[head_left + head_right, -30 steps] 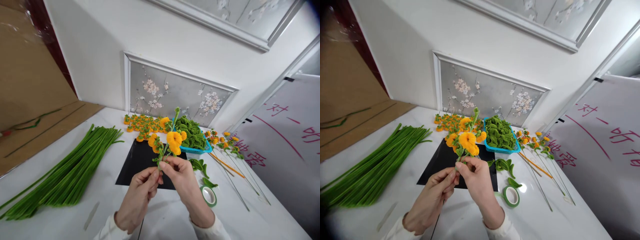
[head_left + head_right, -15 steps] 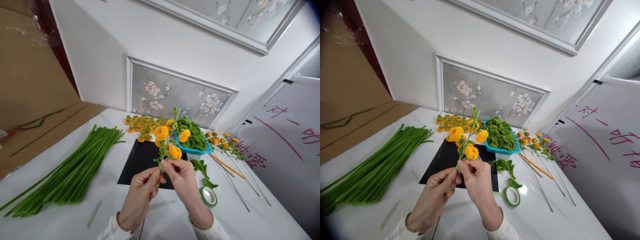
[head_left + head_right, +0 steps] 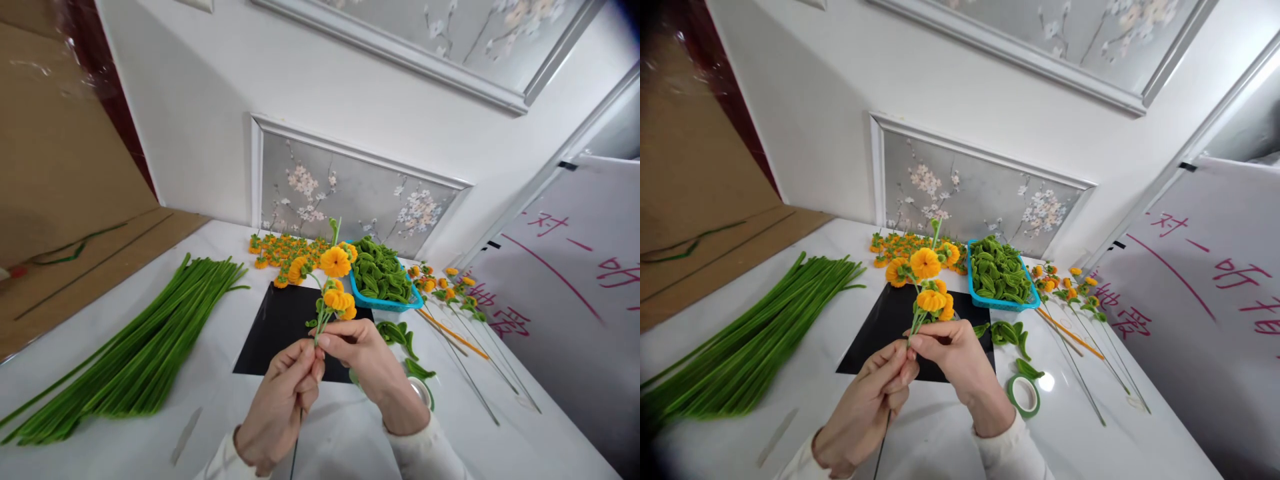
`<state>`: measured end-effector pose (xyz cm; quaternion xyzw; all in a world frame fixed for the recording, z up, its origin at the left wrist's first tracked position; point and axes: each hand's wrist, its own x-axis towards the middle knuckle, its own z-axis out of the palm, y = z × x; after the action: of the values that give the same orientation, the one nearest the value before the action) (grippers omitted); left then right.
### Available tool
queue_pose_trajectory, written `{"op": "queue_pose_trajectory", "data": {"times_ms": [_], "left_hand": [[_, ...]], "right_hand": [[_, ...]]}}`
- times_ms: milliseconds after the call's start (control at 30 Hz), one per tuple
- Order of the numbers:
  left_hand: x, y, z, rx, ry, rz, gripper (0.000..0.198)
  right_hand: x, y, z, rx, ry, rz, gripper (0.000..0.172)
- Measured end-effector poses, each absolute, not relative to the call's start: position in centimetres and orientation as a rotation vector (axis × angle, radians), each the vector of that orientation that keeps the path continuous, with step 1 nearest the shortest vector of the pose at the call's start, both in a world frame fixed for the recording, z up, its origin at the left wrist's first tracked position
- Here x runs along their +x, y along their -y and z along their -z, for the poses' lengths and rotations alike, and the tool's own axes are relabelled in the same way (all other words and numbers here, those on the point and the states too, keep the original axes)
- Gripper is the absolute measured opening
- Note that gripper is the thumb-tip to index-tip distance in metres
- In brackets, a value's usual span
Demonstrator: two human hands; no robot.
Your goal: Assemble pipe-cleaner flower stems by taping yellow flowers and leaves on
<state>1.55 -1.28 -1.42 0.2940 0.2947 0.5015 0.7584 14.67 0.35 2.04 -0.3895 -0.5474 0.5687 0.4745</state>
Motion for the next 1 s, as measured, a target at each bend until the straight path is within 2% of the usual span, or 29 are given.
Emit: {"op": "queue_pose_trajectory", "data": {"times_ms": [133, 267, 400, 567, 700, 1000], "left_hand": [[1.6, 1.3, 1.3, 0.679, -0.64, -1.119, 0.033], [1.7, 1.4, 1.3, 0.748, -0.671, -1.199, 0.032], [1.8, 1.4, 1.6, 0.784, -0.696, -1.214, 0.035], [1.8, 1.4, 1.7, 0.804, -0.701, -1.217, 0.035], [1.8, 1.4, 1.5, 0.831, -0.708, -1.225, 0.033], [2.3, 1.8, 1.4, 0.946, -0.771, -1.225, 0.037]], "right_hand": [[14.3, -0.6, -1.8, -1.034, 1.348, -1.341, 0.022], [13.8, 0.1, -2.0, -1.243, 1.574, -0.778, 0.015], [13.4, 1.2, -1.9, -1.33, 1.823, -0.185, 0.025], [13.4, 1.4, -1.7, -1.427, 1.998, 0.16, 0.027], [13.6, 1.0, -1.8, -1.417, 1.994, 0.064, 0.024], [14.2, 0.3, -1.9, -1.206, 1.641, -0.853, 0.031]]}}
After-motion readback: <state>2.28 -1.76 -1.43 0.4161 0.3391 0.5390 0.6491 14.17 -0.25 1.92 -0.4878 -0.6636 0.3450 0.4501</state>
